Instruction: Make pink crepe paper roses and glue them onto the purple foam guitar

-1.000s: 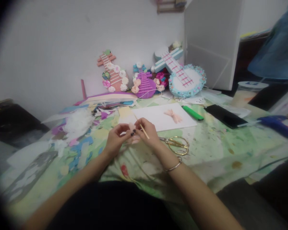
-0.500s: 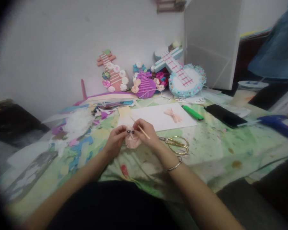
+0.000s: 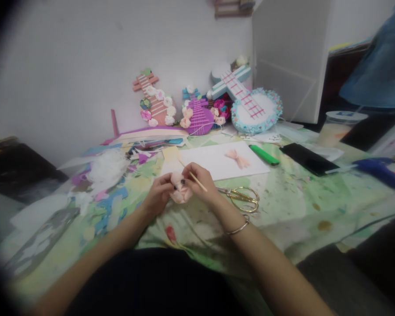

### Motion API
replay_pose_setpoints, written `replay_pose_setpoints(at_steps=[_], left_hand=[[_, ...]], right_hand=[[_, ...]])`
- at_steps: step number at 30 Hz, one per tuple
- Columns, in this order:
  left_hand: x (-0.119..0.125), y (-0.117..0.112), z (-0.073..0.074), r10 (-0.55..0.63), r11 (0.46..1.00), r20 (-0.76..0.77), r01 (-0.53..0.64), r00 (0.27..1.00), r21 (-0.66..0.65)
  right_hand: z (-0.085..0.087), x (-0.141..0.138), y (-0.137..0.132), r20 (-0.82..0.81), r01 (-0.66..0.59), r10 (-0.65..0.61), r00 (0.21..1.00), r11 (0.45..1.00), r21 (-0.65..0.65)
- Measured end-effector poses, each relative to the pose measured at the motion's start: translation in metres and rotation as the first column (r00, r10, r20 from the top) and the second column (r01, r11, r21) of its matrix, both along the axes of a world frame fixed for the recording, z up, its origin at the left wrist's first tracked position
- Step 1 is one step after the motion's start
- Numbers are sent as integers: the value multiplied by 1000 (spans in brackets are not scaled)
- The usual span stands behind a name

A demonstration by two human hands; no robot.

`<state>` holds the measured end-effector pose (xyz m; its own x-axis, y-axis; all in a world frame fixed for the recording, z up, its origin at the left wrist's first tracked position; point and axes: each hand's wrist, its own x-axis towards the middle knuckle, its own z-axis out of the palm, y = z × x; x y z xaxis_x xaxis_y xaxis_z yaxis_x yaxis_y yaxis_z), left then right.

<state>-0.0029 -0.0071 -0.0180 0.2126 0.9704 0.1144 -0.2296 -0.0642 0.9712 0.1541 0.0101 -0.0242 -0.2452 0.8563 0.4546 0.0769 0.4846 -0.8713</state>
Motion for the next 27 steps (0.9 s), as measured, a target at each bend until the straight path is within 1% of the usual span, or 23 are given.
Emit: replay_pose_setpoints(at_steps=[6,10,14,18,20,23,25,27], left_hand=[[-1,1,-1,-6,1000,16,6,1000,16],[-2,2,-3,31,997,33,-33,999,62],[-2,3,-5,61,994,37,-64,997,84],[-2,3,-5,60,992,-43,-55,997,113],[-2,2,-4,87,988,-79,-76,993,131],[-2,2,-4,136,980,-77,-123,988,154],[-2,3,-4,137,980,-53,-127,989,151],[-2,3,-4,121,985,-12,-118,993,127]], right_hand=[[2,0,-3,10,-14,14,1000,1000,-10],[2,1,-3,2,-30,30,1000,999,-28],[3,1,-3,34,9,-9,999,1000,1],[4,2,-5,39,50,-52,998,997,56],[4,2,-5,41,56,-59,997,997,58],[3,2,-4,43,69,-71,997,996,50],[2,1,-3,33,54,-55,998,998,31],[2,1,-2,9,7,-7,1000,1000,-10]])
